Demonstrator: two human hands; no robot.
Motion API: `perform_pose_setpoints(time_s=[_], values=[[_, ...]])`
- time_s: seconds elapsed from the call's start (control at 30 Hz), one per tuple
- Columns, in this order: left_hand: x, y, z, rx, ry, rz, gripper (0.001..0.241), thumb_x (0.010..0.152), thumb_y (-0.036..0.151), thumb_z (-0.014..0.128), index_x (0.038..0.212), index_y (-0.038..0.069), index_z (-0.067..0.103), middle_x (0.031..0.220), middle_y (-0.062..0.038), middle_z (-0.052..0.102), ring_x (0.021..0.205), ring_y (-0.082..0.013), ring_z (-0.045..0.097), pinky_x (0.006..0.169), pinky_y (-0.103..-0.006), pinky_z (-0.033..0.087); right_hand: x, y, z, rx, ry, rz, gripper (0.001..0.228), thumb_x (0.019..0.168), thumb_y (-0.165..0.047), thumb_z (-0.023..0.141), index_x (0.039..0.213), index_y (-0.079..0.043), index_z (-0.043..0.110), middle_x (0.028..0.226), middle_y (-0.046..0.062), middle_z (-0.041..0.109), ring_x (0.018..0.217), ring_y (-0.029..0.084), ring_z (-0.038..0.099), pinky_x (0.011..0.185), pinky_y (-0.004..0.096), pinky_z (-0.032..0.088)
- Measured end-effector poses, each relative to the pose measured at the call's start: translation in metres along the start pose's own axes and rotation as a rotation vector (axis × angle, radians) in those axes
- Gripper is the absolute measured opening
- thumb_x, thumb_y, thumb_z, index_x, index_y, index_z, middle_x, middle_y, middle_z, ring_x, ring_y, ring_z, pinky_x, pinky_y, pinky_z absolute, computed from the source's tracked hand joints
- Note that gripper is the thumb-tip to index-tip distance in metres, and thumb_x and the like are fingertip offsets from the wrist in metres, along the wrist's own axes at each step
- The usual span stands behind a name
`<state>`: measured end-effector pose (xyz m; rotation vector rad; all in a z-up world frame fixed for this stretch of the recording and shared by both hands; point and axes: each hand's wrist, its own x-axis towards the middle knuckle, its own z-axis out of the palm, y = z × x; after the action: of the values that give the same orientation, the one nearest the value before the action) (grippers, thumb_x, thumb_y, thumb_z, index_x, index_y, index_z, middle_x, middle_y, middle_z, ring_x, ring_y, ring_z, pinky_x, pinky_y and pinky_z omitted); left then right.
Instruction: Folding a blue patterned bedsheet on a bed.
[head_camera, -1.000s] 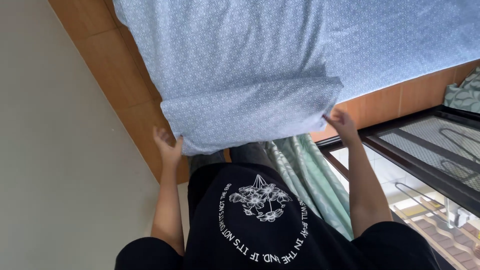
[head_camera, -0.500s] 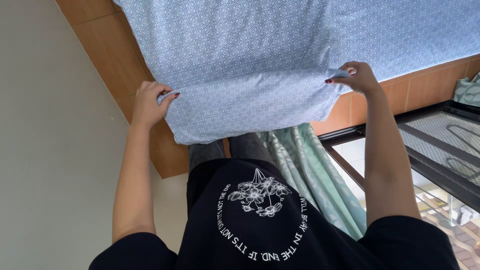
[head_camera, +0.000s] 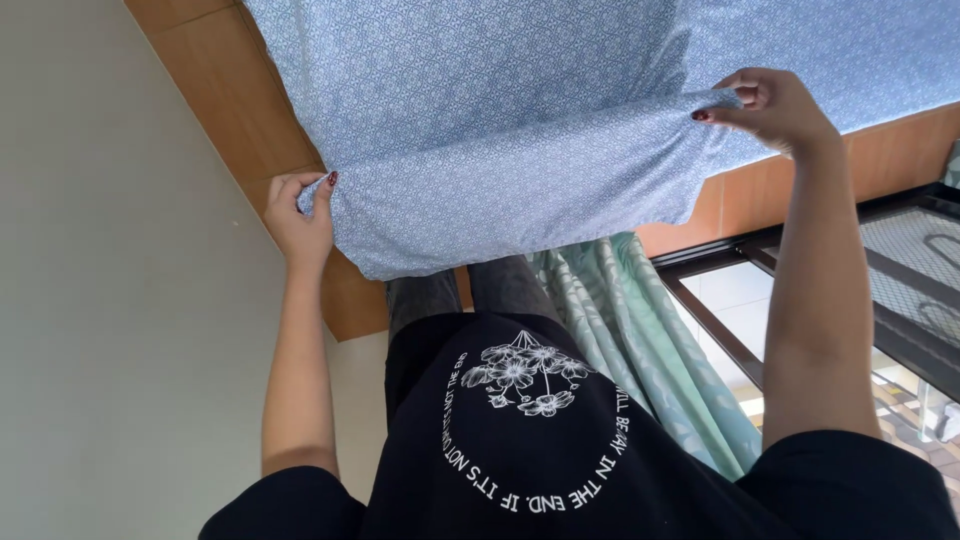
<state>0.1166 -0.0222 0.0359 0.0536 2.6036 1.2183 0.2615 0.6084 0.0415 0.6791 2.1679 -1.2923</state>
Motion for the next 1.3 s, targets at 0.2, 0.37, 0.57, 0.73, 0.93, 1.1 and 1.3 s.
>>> perform_pose_setpoints(time_s=[0.2,0.37,0.57,0.73,0.93,1.1,1.3], values=[[0.0,-0.05,0.031,-0.137,0.081,-0.036,0.013,0.105,0.016,0.073,0.104,0.003,0.07,0.104,-0.007,0.06,0.097,-0.0163,0.06,0.082,-0.0292,0.048,0.013,0.016,0.023,0.215,0.034,0.03,0.026,0.099,-0.023,0.082,0.113,-0.003,0.074,0.094,-0.001,0.069,0.08,0.007,0.054,0.068,0.025,0.042],[-0.023,-0.118,0.067,-0.436,0.194,-0.197,0.033,0.106,0.026,0.074,0.12,0.001,0.057,0.111,-0.007,0.064,0.103,-0.0155,0.06,0.095,-0.0298,0.048,0.045,0.073,0.068,0.439,0.249,0.023,0.026,0.102,-0.03,0.078,0.116,-0.008,0.075,0.091,-0.009,0.068,0.081,0.002,0.054,0.067,0.022,0.04],[-0.021,-0.103,0.071,-0.468,0.093,-0.446,0.069,0.093,0.042,0.077,0.137,-0.001,0.047,0.133,-0.014,0.061,0.124,-0.0231,0.059,0.107,-0.0364,0.045,0.042,0.055,0.09,0.469,0.44,-0.082,0.06,0.099,-0.033,0.083,0.145,-0.004,0.058,0.126,0.003,0.064,0.115,0.011,0.059,0.098,0.027,0.051],[-0.02,-0.074,0.054,-0.447,-0.035,-0.676,0.079,0.09,0.053,0.075,0.141,-0.003,0.052,0.136,-0.016,0.064,0.125,-0.0251,0.063,0.107,-0.0376,0.049,0.014,0.022,0.089,0.628,0.209,0.183,0.068,0.091,-0.039,0.08,0.139,0.001,0.053,0.124,0.008,0.066,0.111,0.016,0.064,0.094,0.033,0.054],[-0.028,-0.121,0.05,-0.696,-0.125,-0.635,0.058,0.092,0.038,0.078,0.132,0.0,0.059,0.125,-0.011,0.069,0.113,-0.02,0.064,0.097,-0.0349,0.051,0.021,0.11,0.085,0.715,0.102,0.174,0.066,0.09,-0.033,0.085,0.137,0.002,0.056,0.129,0.011,0.067,0.121,0.019,0.065,0.105,0.034,0.053],[-0.007,-0.09,0.033,-0.735,-0.173,-0.551,0.056,0.085,0.019,0.086,0.13,0.0,0.057,0.126,-0.01,0.069,0.117,-0.0178,0.065,0.104,-0.033,0.052,0.008,0.041,0.079,0.452,0.129,0.274,0.06,0.082,-0.022,0.087,0.129,0.004,0.06,0.121,0.015,0.071,0.112,0.023,0.069,0.097,0.036,0.055],[0.0,-0.088,0.015,-0.707,-0.227,-0.562,0.054,0.084,0.017,0.085,0.129,0.0,0.06,0.124,-0.01,0.071,0.114,-0.0167,0.067,0.103,-0.0336,0.053,-0.017,0.036,0.079,0.48,0.212,0.192,0.054,0.083,-0.017,0.086,0.125,0.007,0.062,0.118,0.014,0.073,0.108,0.02,0.071,0.097,0.036,0.057]])
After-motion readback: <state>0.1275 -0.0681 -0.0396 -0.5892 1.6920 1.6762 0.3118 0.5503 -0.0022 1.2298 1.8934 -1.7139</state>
